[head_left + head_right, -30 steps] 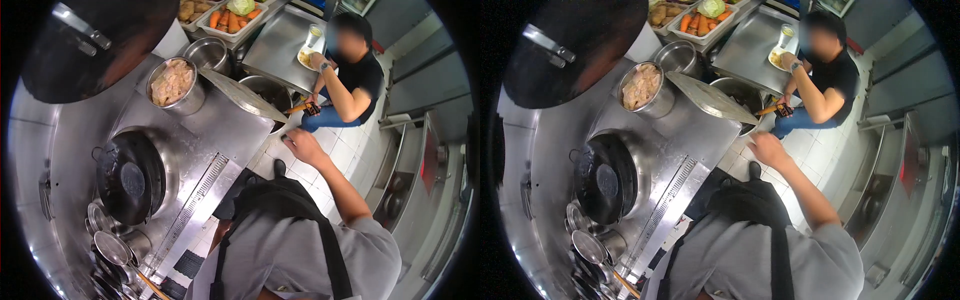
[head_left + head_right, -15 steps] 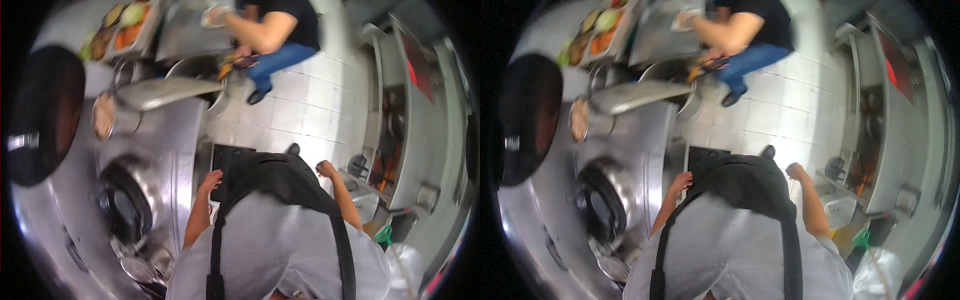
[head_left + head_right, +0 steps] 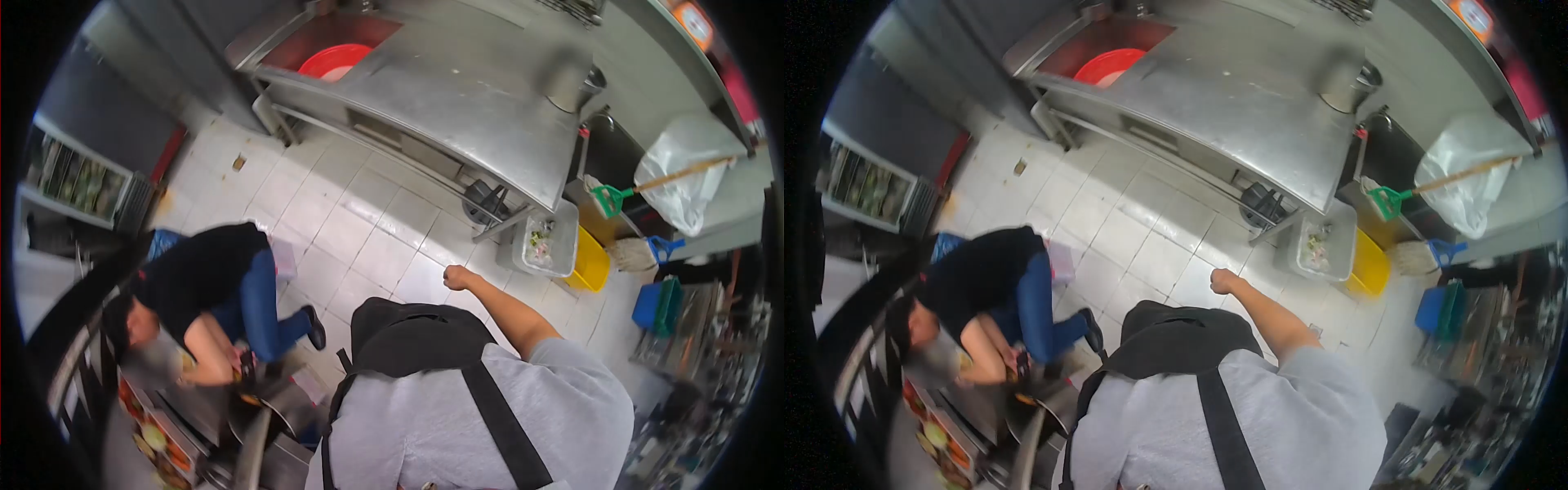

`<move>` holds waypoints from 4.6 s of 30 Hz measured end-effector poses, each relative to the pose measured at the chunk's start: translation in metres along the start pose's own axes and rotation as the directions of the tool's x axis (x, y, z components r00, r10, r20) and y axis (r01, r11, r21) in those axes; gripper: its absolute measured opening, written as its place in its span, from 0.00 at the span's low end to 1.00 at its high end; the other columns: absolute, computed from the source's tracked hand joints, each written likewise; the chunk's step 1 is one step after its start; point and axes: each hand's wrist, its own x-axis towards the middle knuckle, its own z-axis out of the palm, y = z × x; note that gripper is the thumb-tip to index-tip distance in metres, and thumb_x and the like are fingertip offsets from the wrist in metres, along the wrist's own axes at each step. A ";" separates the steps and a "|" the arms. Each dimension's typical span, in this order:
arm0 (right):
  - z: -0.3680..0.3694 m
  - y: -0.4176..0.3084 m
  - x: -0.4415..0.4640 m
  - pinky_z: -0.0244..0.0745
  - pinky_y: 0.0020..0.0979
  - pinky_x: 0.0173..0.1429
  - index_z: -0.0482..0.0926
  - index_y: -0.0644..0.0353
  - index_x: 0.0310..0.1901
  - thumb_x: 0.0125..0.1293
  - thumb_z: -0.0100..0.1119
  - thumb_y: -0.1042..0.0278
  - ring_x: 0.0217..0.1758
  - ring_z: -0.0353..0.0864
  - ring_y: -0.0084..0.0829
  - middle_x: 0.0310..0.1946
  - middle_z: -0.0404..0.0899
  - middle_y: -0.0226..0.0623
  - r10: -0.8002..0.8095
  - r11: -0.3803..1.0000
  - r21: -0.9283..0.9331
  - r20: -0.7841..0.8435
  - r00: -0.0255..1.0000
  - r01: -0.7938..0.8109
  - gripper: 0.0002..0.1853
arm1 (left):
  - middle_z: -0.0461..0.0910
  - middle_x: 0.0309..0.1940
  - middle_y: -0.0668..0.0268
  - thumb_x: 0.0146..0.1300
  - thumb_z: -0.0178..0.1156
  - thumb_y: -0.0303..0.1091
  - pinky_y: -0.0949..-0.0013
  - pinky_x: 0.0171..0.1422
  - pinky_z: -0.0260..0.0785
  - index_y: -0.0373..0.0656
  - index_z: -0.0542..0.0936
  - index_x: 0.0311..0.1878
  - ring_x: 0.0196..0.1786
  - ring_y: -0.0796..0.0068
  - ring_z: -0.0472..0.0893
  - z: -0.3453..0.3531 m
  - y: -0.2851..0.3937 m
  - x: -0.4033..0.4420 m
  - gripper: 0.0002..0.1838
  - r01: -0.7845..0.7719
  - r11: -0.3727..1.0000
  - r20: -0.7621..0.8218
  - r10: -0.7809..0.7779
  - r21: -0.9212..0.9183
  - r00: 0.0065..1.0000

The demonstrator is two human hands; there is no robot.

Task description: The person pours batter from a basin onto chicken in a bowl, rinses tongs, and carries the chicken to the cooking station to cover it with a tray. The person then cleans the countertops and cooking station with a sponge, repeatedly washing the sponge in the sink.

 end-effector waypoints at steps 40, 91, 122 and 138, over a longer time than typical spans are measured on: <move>-0.425 0.028 0.104 0.77 0.46 0.53 0.83 0.59 0.48 0.64 0.56 0.56 0.46 0.82 0.54 0.42 0.84 0.53 -0.067 0.995 0.049 -0.282 0.957 0.083 0.18 | 0.84 0.43 0.65 0.68 0.55 0.43 0.58 0.49 0.73 0.49 0.79 0.51 0.44 0.63 0.84 0.120 0.455 0.247 0.14 -0.538 0.556 0.499 0.237 0.634 0.833; -0.725 -0.459 0.027 0.56 0.30 0.17 0.83 0.75 0.46 0.69 0.64 0.54 0.14 0.72 0.27 0.23 0.82 0.41 -0.801 -0.355 0.178 -0.564 -0.201 0.918 0.24 | 0.83 0.34 0.59 0.62 0.57 0.31 0.59 0.27 0.70 0.44 0.78 0.45 0.33 0.61 0.85 0.073 0.805 0.455 0.09 -0.222 0.752 0.410 -0.070 0.621 0.909; -0.068 -0.127 -0.317 0.77 0.45 0.53 0.79 0.63 0.54 0.68 0.58 0.60 0.48 0.83 0.50 0.42 0.84 0.51 0.886 0.463 0.883 -0.459 0.070 -0.073 0.18 | 0.83 0.38 0.59 0.67 0.59 0.33 0.64 0.38 0.77 0.41 0.79 0.46 0.38 0.62 0.83 0.550 0.493 0.123 0.09 -0.781 -0.472 0.550 -0.555 0.409 0.624; 0.221 -0.180 -0.373 0.77 0.47 0.56 0.83 0.64 0.40 0.61 0.60 0.61 0.50 0.82 0.53 0.42 0.83 0.53 0.729 -0.624 0.769 0.636 -0.252 0.136 0.14 | 0.84 0.33 0.58 0.66 0.56 0.33 0.70 0.19 0.69 0.34 0.75 0.58 0.26 0.70 0.84 0.860 0.099 0.004 0.20 -0.912 -0.384 0.371 -0.834 0.144 0.409</move>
